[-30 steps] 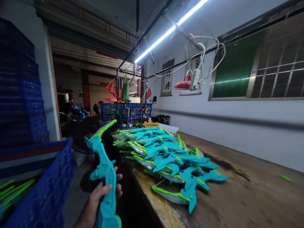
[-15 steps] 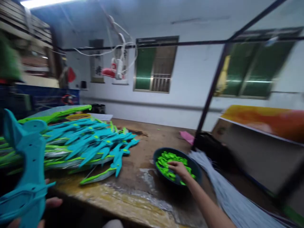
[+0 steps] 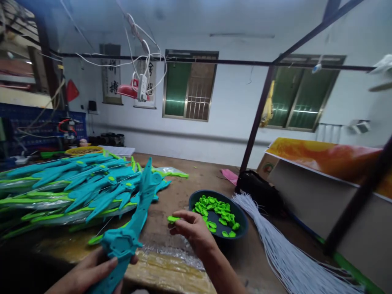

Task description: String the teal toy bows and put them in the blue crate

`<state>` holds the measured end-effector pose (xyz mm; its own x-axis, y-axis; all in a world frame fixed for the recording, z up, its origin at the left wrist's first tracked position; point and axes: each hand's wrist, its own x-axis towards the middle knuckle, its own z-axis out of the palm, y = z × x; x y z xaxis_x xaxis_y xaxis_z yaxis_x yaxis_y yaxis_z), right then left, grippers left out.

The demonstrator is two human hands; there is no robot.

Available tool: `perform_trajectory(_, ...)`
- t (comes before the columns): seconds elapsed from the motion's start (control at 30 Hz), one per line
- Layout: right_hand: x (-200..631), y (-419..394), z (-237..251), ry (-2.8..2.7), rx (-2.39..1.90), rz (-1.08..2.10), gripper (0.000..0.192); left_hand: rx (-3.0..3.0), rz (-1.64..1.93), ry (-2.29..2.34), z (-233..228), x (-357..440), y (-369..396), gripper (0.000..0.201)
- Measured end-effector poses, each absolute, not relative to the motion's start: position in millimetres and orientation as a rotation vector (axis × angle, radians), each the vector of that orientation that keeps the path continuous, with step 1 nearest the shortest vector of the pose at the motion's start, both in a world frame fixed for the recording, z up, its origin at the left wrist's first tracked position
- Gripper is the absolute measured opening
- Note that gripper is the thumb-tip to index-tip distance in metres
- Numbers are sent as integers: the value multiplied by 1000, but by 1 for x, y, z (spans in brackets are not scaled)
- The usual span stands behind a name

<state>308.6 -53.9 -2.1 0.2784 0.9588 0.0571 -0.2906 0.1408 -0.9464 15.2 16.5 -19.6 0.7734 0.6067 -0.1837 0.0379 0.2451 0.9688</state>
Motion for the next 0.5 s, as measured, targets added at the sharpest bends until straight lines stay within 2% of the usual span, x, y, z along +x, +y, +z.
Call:
perform_trajectory(0.17,250,-60,11,-843,-890,1264,39,1240,335,511,-14,18,19,49)
perform_trajectory(0.27,227,-60,22,-899,-803,1360,30,1210,308,448,-15,8,24,63)
perform_trajectory(0.37,211,-59,36,-1125,-788,1297,20,1160,232,365,-9,-4,30,70)
perform_trajectory(0.5,201,-54,55,-1531,-859,1116,20,1098,136,328,15,-21,33,56)
